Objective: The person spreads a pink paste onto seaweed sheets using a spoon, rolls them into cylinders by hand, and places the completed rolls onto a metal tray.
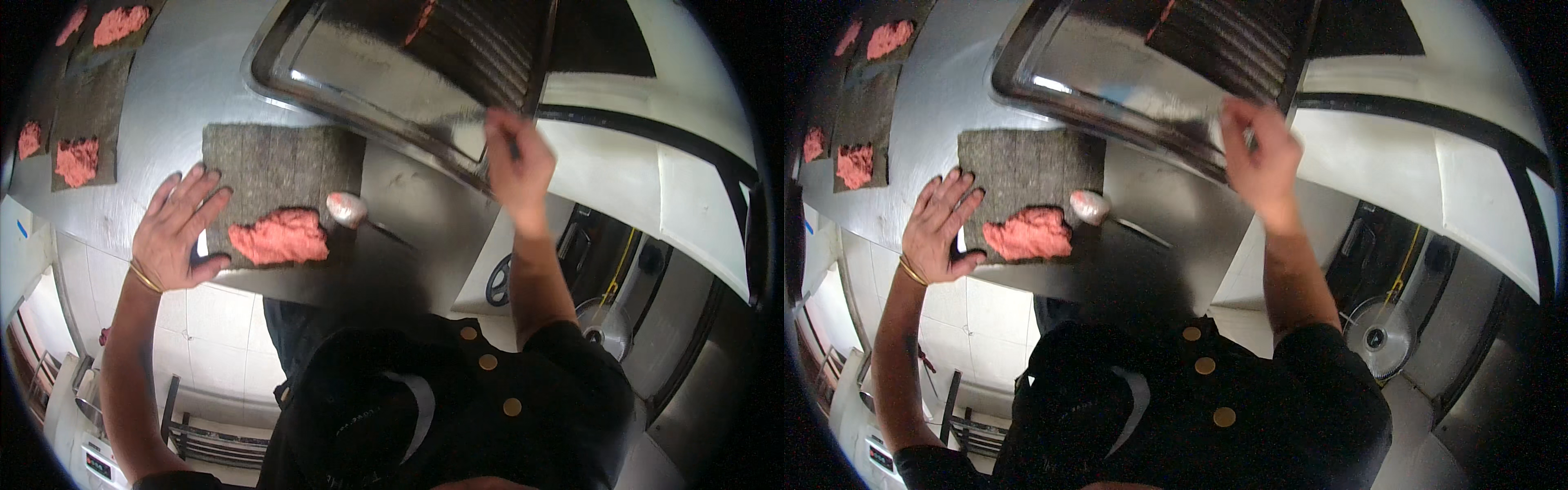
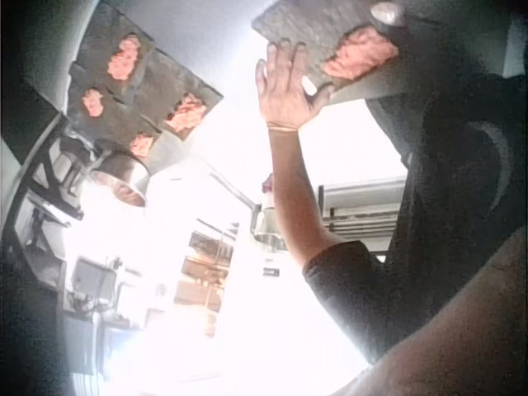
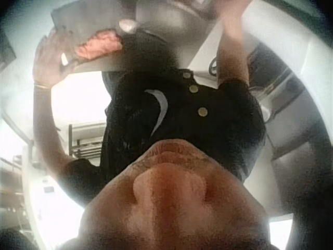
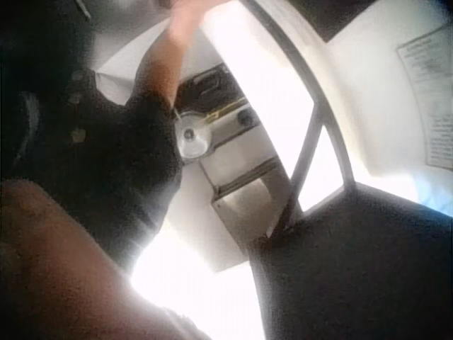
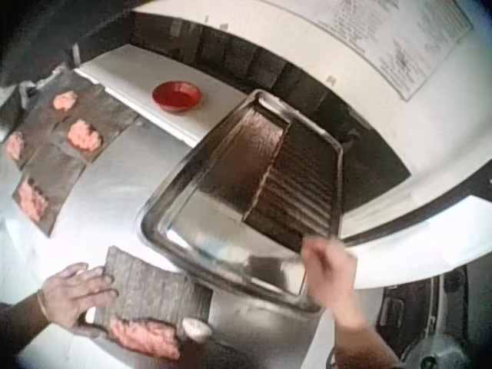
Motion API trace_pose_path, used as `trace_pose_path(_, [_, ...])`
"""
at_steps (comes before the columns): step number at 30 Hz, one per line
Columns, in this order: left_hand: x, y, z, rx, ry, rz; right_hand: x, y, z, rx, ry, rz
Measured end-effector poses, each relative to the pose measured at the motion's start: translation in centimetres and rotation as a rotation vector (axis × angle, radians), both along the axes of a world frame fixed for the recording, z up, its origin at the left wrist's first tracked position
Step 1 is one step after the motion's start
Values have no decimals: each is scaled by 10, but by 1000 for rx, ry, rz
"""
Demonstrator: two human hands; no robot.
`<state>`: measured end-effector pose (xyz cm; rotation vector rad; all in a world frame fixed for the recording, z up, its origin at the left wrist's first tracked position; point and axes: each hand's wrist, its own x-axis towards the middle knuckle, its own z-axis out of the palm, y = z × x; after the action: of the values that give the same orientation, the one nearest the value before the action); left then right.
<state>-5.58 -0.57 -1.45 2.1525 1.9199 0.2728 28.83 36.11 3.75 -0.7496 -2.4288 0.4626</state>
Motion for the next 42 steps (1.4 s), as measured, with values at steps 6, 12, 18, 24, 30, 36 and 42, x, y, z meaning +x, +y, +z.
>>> trace_pose_path(6, [-1,0,3,47,18,-31,44,-130,-11,156,-116,32])
trace_pose_path(12, [1,-2,3,94,10,-63,53,-177,-34,-108,-141,-150])
trace_pose_path(18, [3,3,-5,146,8,-82,21,-152,-10,120,-71,-301])
trace_pose_path(24, [4,-3,3,108,22,-42,-74,-55,-27,-201,-428,-365])
trace_pose_path(30, [8,7,10,98,16,-64,-102,-8,-10,-342,-600,-392])
trace_pose_path(36, [11,-1,16,62,32,-11,-46,-8,-16,-198,-579,-349])
trace_pose_path(42, [4,-4,1,65,-2,-42,-16,6,-15,-174,-640,-295])
